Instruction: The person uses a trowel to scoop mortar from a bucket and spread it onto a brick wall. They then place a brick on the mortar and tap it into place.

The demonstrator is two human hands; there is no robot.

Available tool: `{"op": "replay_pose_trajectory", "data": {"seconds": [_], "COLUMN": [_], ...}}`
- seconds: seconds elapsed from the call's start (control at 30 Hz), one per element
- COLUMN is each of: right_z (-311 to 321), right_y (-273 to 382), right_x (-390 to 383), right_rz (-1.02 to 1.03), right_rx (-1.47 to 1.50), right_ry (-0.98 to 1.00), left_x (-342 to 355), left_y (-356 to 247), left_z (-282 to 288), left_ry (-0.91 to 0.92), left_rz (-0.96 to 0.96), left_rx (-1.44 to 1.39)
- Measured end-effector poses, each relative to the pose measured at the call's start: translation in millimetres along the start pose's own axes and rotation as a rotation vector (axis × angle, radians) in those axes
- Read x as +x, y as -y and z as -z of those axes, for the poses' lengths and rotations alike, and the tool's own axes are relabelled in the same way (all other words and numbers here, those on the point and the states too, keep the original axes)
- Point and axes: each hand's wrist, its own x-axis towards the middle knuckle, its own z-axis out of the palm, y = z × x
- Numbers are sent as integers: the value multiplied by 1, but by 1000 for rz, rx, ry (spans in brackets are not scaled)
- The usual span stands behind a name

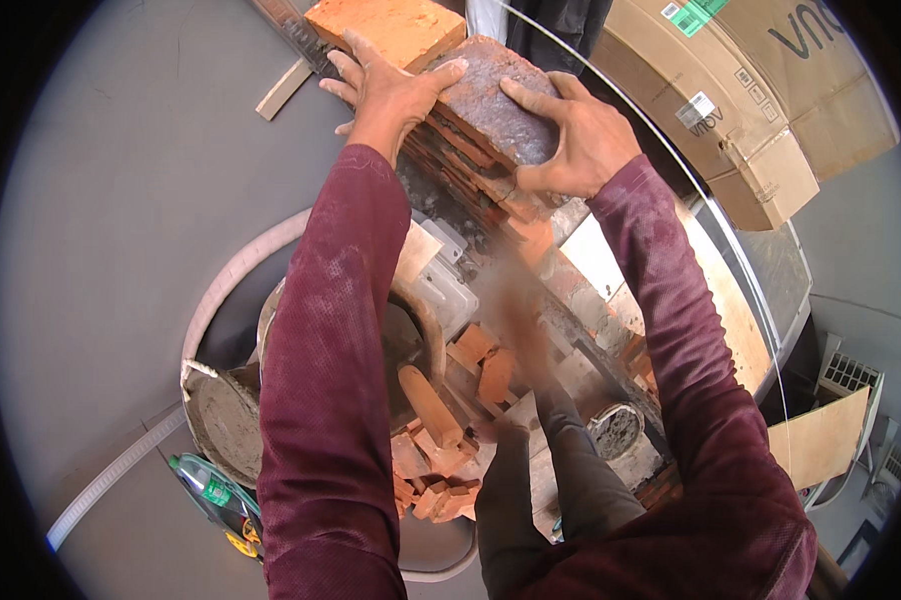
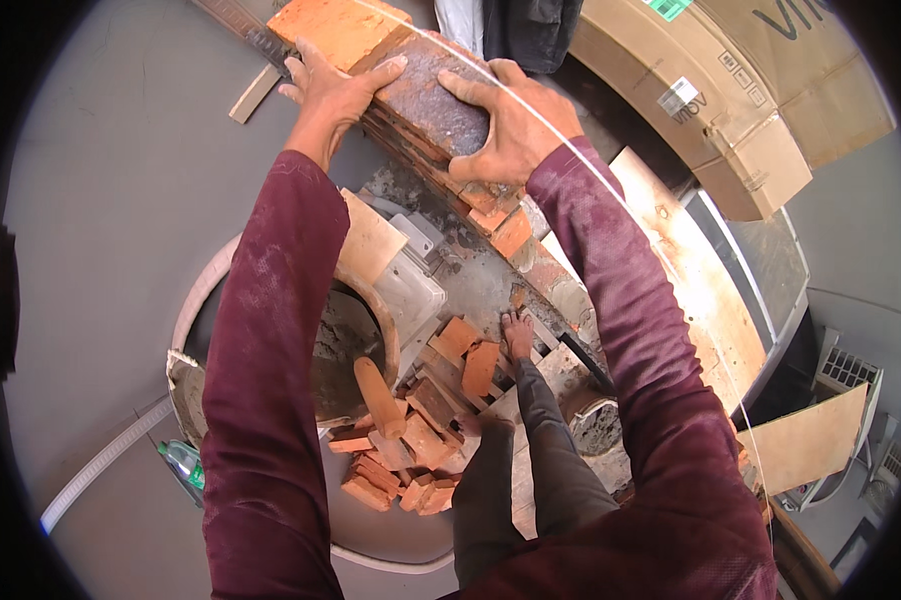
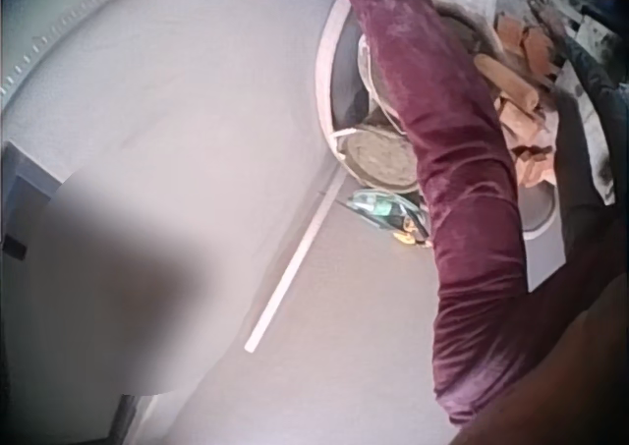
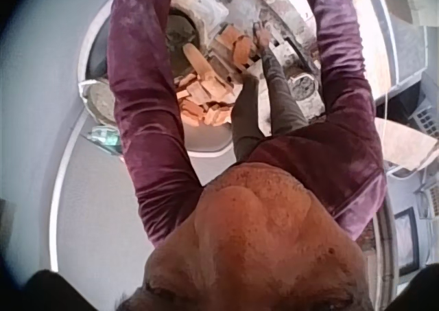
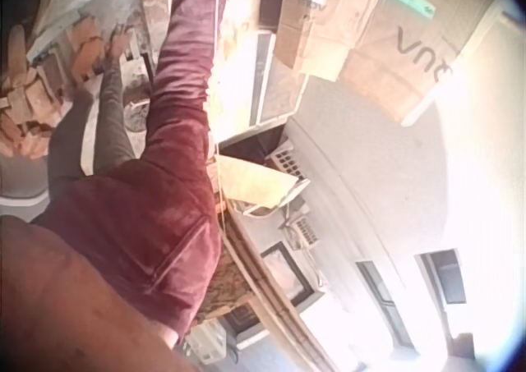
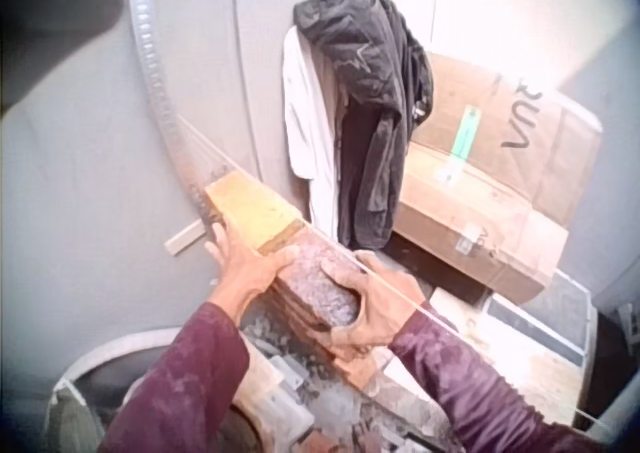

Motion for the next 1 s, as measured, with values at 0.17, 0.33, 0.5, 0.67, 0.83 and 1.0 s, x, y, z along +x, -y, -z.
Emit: {"op": "replay_pose_trajectory", "data": {"seconds": [0.17, 0.33, 0.5, 0.67, 0.83, 1.0], "right_z": [-3, 0, 2, -6, 12, -2], "right_y": [-2, -5, 0, -13, 6, -21], "right_x": [-4, -4, 1, 2, 0, -6], "right_rz": [40, 72, 35, 67, 131, 240], "right_rx": [-43, 4, -10, -31, 61, 45], "right_ry": [-36, -30, 42, 9, 91, -103], "left_x": [2, -2, -4, -36, -24, -26], "left_y": [4, 6, 4, -40, -6, -16], "left_z": [-1, -5, 2, 8, 8, 8], "left_ry": [-11, -24, -27, -222, -65, 4], "left_rz": [-51, -51, 21, -383, -720, -690], "left_rx": [12, -18, -11, 294, 311, 321]}}
